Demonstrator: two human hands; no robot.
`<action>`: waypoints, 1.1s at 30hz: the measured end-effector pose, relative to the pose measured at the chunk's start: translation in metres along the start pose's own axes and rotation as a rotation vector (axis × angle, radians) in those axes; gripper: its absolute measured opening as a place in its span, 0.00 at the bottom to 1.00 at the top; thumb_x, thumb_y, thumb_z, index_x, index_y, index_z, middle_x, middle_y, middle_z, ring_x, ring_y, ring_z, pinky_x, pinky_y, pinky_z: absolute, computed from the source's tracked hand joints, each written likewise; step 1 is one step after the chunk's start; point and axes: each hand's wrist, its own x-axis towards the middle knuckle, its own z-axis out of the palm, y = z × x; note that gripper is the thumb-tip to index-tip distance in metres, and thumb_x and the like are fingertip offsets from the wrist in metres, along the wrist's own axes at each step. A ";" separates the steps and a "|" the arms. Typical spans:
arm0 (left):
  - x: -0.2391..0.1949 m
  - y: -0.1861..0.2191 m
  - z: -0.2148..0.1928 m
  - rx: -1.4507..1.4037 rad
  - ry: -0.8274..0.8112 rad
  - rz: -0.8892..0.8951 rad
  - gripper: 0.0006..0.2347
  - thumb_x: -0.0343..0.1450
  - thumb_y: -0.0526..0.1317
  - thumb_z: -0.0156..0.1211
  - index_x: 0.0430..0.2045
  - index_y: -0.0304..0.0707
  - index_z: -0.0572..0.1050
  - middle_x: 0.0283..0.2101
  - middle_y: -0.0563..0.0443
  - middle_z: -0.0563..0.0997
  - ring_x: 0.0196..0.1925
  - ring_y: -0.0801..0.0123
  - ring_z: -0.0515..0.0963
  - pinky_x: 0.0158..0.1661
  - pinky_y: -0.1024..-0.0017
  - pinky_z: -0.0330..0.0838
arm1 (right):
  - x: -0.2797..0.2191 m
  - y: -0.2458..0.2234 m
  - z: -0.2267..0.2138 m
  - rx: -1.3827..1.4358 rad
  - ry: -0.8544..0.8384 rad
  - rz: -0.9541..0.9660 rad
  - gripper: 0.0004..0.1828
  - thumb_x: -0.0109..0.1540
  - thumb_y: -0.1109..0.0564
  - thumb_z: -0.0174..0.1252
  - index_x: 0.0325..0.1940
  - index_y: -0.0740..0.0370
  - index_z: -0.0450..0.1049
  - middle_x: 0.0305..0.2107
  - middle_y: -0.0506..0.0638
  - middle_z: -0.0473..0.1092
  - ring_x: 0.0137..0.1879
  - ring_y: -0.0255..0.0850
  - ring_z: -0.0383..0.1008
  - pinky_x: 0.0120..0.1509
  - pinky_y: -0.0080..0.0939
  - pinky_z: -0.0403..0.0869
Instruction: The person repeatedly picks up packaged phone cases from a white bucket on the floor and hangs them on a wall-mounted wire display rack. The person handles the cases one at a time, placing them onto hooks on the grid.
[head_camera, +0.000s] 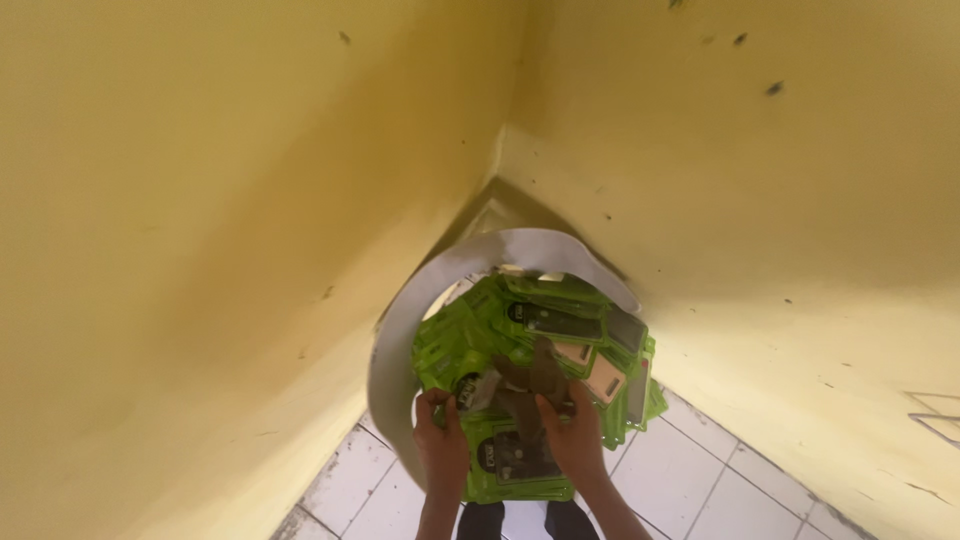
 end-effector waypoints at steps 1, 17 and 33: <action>-0.004 0.012 -0.009 0.005 -0.012 0.015 0.05 0.74 0.34 0.56 0.41 0.36 0.73 0.37 0.46 0.85 0.37 0.61 0.85 0.36 0.65 0.76 | -0.009 -0.011 -0.008 -0.001 -0.013 0.009 0.16 0.61 0.55 0.64 0.49 0.64 0.71 0.40 0.53 0.77 0.46 0.44 0.79 0.50 0.43 0.77; -0.072 0.224 -0.080 -0.498 -0.655 0.127 0.11 0.73 0.38 0.58 0.48 0.34 0.75 0.46 0.44 0.84 0.42 0.65 0.80 0.42 0.69 0.75 | -0.107 -0.168 -0.120 -0.054 -0.078 -0.112 0.38 0.54 0.51 0.71 0.65 0.59 0.64 0.51 0.57 0.75 0.57 0.47 0.77 0.59 0.45 0.76; -0.198 0.202 -0.070 -0.951 -0.860 -0.392 0.20 0.78 0.49 0.41 0.54 0.28 0.69 0.50 0.35 0.81 0.51 0.53 0.82 0.56 0.55 0.77 | -0.224 -0.208 -0.273 0.163 0.216 -0.470 0.35 0.60 0.63 0.59 0.72 0.54 0.61 0.55 0.56 0.71 0.57 0.45 0.75 0.59 0.45 0.74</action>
